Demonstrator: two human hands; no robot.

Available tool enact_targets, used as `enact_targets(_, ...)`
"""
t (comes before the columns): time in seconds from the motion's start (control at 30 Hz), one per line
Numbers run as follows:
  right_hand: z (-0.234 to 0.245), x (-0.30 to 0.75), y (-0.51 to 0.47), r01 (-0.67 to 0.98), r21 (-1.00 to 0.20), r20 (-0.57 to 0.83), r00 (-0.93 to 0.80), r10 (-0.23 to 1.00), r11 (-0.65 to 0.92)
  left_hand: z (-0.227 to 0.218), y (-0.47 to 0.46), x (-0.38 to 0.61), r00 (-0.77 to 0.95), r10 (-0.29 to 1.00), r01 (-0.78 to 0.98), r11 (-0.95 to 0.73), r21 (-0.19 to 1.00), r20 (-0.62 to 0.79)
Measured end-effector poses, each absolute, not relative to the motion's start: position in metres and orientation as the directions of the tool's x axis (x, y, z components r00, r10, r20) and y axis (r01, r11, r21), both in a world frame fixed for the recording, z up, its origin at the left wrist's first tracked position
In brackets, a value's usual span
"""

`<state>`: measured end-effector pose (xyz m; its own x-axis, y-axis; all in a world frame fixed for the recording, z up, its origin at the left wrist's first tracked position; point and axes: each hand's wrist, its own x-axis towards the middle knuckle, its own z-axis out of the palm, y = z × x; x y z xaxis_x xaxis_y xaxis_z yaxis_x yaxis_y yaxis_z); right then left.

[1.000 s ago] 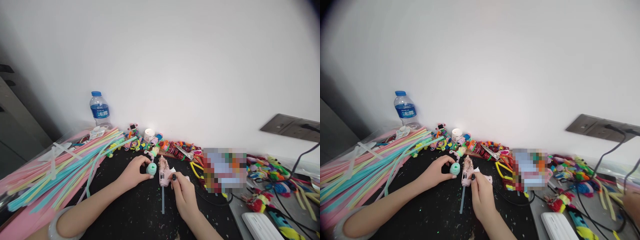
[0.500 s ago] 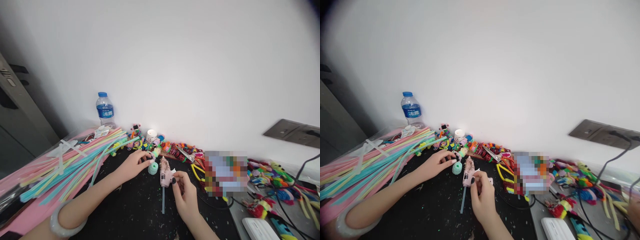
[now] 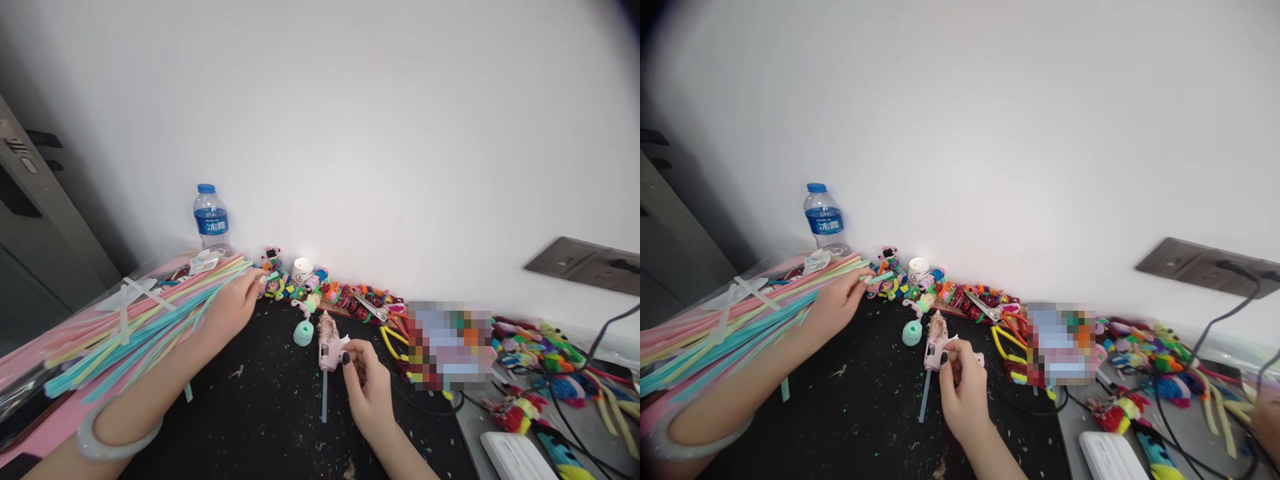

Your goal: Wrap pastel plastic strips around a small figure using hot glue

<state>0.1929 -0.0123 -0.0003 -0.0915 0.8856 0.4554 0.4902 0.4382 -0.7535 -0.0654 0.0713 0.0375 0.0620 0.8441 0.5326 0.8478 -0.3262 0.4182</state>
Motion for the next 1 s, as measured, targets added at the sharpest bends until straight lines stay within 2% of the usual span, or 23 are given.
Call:
enact_targets(0.13,0.0,0.193,-0.012,0.496,-0.757,0.451,-0.076,0.889,0.426,0.022,0.086,-0.087,0.11,0.834,0.951,-0.247,0.188,0.541)
enact_targets(0.23,0.0,0.193,-0.012,0.491,-0.759,0.446,-0.086,0.891,0.427,0.009,0.094,-0.099,0.162,0.859,0.967,-0.237,0.097,0.486)
enact_targets(0.4,-0.002,0.193,-0.013,0.494,-0.76,0.437,-0.091,0.895,0.422,0.003,0.094,-0.104,0.181,0.851,0.958,-0.266,0.108,0.493)
enact_targets(0.8,-0.002,0.194,-0.011,0.528,-0.735,0.451,-0.088,0.888,0.425,0.008,0.082,-0.091,0.272,0.817,0.868,-0.436,0.238,0.508)
enact_targets(0.9,-0.003,0.194,-0.011,0.535,-0.728,0.454,-0.091,0.887,0.427,0.009,0.082,-0.092,0.213,0.804,0.885,-0.4,0.24,0.555)
enact_targets(1.0,-0.003,0.195,-0.012,0.531,-0.732,0.449,-0.095,0.888,0.427,0.007,0.086,-0.1,0.097,0.777,0.943,-0.272,0.192,0.622)
